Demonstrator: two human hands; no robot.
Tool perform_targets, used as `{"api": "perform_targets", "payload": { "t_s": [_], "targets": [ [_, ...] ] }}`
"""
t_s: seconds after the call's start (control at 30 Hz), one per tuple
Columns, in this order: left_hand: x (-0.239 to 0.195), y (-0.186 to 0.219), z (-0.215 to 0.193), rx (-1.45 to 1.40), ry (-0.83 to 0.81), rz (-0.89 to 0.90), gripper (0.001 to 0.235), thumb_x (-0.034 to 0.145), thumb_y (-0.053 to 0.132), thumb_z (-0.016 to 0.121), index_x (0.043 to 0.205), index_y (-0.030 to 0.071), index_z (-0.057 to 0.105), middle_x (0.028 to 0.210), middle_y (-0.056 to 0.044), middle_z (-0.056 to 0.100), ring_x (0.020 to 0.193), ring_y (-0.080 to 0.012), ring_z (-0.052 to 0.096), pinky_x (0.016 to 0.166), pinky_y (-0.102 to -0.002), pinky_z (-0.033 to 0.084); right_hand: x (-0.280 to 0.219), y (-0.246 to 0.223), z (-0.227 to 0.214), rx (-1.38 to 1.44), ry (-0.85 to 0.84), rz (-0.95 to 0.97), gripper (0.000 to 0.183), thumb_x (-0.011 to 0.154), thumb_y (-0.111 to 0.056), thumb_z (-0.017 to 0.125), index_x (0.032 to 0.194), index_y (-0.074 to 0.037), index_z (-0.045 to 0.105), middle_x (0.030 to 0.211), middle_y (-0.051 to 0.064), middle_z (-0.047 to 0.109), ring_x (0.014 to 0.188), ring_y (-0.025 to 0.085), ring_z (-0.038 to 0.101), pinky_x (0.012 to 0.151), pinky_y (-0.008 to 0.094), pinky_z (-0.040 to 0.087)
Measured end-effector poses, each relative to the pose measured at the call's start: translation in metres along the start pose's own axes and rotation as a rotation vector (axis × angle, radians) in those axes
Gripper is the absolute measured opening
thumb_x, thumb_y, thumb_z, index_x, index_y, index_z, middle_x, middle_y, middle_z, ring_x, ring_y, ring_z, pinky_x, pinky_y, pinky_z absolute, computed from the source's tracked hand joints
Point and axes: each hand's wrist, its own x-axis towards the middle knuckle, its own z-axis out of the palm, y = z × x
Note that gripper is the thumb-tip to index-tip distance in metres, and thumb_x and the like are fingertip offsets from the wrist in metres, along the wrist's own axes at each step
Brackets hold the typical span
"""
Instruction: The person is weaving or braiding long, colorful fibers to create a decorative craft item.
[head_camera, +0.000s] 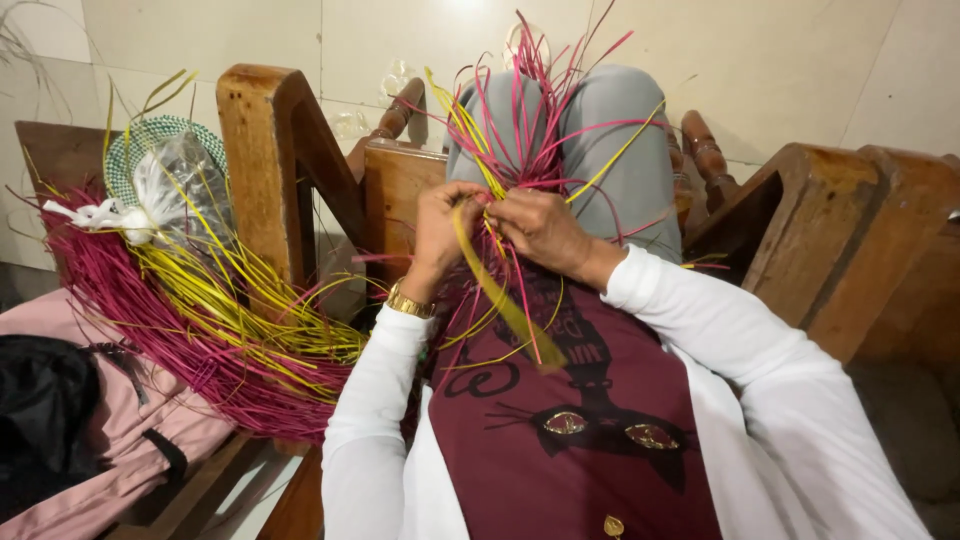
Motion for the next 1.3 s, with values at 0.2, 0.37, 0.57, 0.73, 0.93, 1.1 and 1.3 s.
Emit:
{"api": "perform_targets", "payload": {
  "t_s": [0.2,0.37,0.57,0.73,0.93,1.1,1.3],
  "targets": [
    [-0.006,0.025,-0.001,0.11,-0.043,-0.016,0.01,0.081,0.017,0.068,0.075,0.012,0.073,0.068,-0.005,0.069,0.064,-0.0115,0.064,0.059,-0.026,0.051,-0.001,0.005,0.005,-0.144,-0.046,-0.099,0.012,0.082,-0.004,0.065,0.093,-0.009,0.066,0.073,0.008,0.059,0.072,0.032,0.063,0.062,0.042,0.052],
    [-0.008,0.007,0.004,0.064,0.042,0.146,0.014,0.083,0.003,0.066,0.069,0.003,0.064,0.077,-0.014,0.07,0.073,-0.0143,0.06,0.065,-0.031,0.05,0.007,0.005,-0.017,-0.066,-0.156,0.128,0.005,0.082,-0.011,0.065,0.086,-0.01,0.068,0.072,0.011,0.064,0.073,0.035,0.065,0.065,0.042,0.053],
    [-0.022,0.028,0.009,0.162,0.021,0.374,0.013,0.087,0.002,0.064,0.074,0.003,0.065,0.081,-0.016,0.071,0.079,-0.0333,0.07,0.069,-0.036,0.052,0.036,0.012,-0.028,0.392,-0.106,0.668,0.013,0.079,-0.016,0.063,0.07,-0.008,0.067,0.049,-0.002,0.053,0.05,0.009,0.051,0.051,0.026,0.042],
    [-0.024,0.011,0.006,0.241,0.055,0.402,0.007,0.084,0.003,0.063,0.08,0.006,0.067,0.077,-0.014,0.07,0.077,-0.032,0.069,0.066,-0.034,0.053,0.049,0.006,-0.019,0.698,-0.117,0.714,0.011,0.079,-0.012,0.063,0.079,-0.005,0.071,0.053,0.005,0.059,0.048,0.009,0.054,0.044,0.023,0.041],
    [-0.017,0.002,0.006,0.079,0.052,0.286,0.011,0.086,0.008,0.061,0.078,0.005,0.068,0.07,-0.013,0.066,0.069,-0.0128,0.058,0.062,-0.03,0.049,0.068,-0.052,-0.057,1.024,-0.099,0.562,0.017,0.086,-0.012,0.061,0.096,-0.002,0.07,0.072,0.011,0.069,0.064,0.012,0.065,0.053,0.022,0.051],
    [-0.013,0.016,0.008,0.042,0.046,0.259,0.007,0.083,0.002,0.063,0.078,0.002,0.067,0.07,-0.015,0.066,0.068,-0.0154,0.058,0.061,-0.033,0.05,0.022,0.003,-0.024,0.112,-0.07,0.285,0.015,0.072,-0.008,0.073,0.087,-0.01,0.072,0.073,0.009,0.068,0.071,0.028,0.067,0.062,0.036,0.053],
    [-0.014,0.013,0.008,0.02,0.045,0.232,0.008,0.083,0.001,0.061,0.081,0.001,0.069,0.072,-0.015,0.067,0.069,-0.0147,0.058,0.061,-0.031,0.05,0.007,0.022,0.002,-0.217,-0.079,0.214,0.02,0.069,-0.02,0.071,0.088,-0.012,0.069,0.073,0.008,0.064,0.073,0.03,0.066,0.067,0.041,0.053]
  ]
}}
